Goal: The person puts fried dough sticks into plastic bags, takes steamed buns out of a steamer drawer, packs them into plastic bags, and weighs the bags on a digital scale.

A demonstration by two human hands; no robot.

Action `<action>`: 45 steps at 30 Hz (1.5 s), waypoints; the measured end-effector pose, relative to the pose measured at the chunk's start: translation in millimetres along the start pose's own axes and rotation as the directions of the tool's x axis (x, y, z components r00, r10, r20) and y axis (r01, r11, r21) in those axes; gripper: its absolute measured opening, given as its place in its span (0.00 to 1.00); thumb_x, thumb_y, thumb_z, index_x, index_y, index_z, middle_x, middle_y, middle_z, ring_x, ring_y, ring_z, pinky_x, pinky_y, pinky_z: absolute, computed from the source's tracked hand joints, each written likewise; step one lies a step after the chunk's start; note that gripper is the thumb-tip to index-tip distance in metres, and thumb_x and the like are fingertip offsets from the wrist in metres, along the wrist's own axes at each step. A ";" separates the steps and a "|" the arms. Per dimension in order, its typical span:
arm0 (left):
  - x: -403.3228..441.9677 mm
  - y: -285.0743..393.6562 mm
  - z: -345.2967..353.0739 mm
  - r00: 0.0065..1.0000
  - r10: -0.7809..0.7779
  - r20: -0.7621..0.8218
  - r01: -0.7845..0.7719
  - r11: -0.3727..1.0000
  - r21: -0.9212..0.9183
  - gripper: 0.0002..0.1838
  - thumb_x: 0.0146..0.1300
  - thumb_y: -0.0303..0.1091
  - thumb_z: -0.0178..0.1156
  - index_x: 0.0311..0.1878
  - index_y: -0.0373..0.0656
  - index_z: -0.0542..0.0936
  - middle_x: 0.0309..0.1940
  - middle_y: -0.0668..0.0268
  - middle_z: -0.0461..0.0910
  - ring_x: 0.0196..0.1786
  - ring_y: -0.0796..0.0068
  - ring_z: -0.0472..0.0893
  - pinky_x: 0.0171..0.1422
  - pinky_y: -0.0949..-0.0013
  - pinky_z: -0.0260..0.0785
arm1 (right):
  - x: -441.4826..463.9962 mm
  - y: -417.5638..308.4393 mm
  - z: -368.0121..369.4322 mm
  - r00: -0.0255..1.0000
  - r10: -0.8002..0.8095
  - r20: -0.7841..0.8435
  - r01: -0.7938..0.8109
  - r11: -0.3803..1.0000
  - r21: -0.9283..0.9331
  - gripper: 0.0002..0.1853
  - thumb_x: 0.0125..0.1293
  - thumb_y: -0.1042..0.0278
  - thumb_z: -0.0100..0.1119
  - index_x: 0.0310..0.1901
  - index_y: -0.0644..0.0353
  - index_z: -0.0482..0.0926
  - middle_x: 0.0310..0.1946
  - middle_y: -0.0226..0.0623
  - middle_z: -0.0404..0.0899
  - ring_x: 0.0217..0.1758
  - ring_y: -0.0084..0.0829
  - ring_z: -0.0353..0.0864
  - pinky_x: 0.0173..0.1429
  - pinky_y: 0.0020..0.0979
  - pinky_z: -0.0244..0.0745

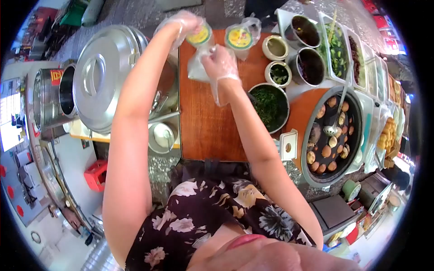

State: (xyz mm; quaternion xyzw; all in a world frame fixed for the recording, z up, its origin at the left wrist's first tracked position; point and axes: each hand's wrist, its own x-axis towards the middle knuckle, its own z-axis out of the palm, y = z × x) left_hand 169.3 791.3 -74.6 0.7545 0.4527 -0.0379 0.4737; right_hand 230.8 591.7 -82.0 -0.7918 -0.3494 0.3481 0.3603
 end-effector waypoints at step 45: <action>-94.6 -82.1 193.3 0.438 0.425 -0.792 -0.142 0.903 0.406 0.44 0.48 0.50 0.67 0.67 0.43 0.61 0.68 0.47 0.56 0.68 0.41 0.56 0.68 0.37 0.47 | -321.3 203.7 24.5 0.876 0.415 -0.245 -0.296 0.865 0.406 0.15 0.59 0.63 0.62 0.46 0.59 0.79 0.39 0.37 0.83 0.44 0.27 0.82 0.51 0.30 0.76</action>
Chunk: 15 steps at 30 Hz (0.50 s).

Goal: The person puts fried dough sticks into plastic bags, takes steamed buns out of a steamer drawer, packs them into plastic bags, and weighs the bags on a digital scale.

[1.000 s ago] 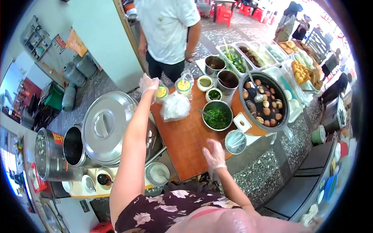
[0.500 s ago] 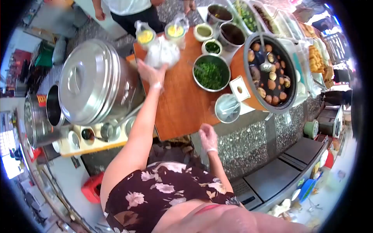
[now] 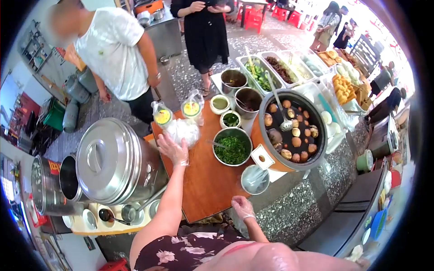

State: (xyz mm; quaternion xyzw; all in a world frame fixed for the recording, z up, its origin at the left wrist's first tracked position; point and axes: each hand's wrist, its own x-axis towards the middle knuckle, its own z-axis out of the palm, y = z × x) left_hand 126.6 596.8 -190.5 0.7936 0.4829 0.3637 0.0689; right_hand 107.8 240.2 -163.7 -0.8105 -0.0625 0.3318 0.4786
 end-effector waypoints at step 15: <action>-66.8 47.2 49.2 0.773 0.607 0.184 -0.621 0.784 0.020 0.16 0.58 0.36 0.56 0.46 0.37 0.75 0.44 0.53 0.76 0.47 0.51 0.75 0.52 0.53 0.68 | -233.4 93.2 42.2 0.648 0.373 -0.665 -0.321 0.924 0.206 0.18 0.57 0.58 0.54 0.46 0.60 0.75 0.38 0.45 0.80 0.45 0.45 0.79 0.51 0.40 0.73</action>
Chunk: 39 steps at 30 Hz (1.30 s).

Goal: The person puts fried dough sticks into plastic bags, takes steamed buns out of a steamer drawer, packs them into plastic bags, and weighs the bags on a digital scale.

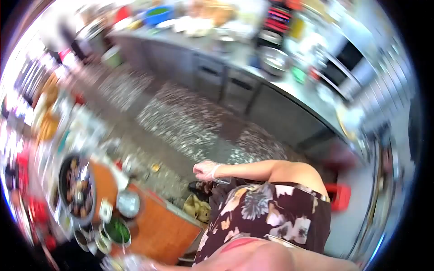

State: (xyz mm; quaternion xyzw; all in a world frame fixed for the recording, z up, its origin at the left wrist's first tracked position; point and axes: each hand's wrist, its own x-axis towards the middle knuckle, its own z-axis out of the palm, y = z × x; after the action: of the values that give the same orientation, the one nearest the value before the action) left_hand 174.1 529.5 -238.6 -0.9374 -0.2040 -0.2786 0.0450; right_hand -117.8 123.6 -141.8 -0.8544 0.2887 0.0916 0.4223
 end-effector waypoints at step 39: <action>-706.4 594.2 -601.4 0.237 0.971 -0.039 -0.360 0.051 -0.932 0.21 0.59 0.24 0.54 0.57 0.34 0.71 0.61 0.47 0.66 0.64 0.49 0.65 0.69 0.54 0.55 | -215.1 747.8 -1065.8 0.068 -0.241 -0.968 -0.690 0.689 -0.220 0.11 0.60 0.65 0.53 0.42 0.55 0.79 0.39 0.42 0.81 0.44 0.45 0.81 0.49 0.42 0.76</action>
State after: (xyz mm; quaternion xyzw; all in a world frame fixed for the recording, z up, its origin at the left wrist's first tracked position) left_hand -424.8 -384.4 -97.5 -0.8217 0.4660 0.0669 -0.3213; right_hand -813.1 -968.8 112.1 -0.7057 0.5809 -0.3288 -0.2376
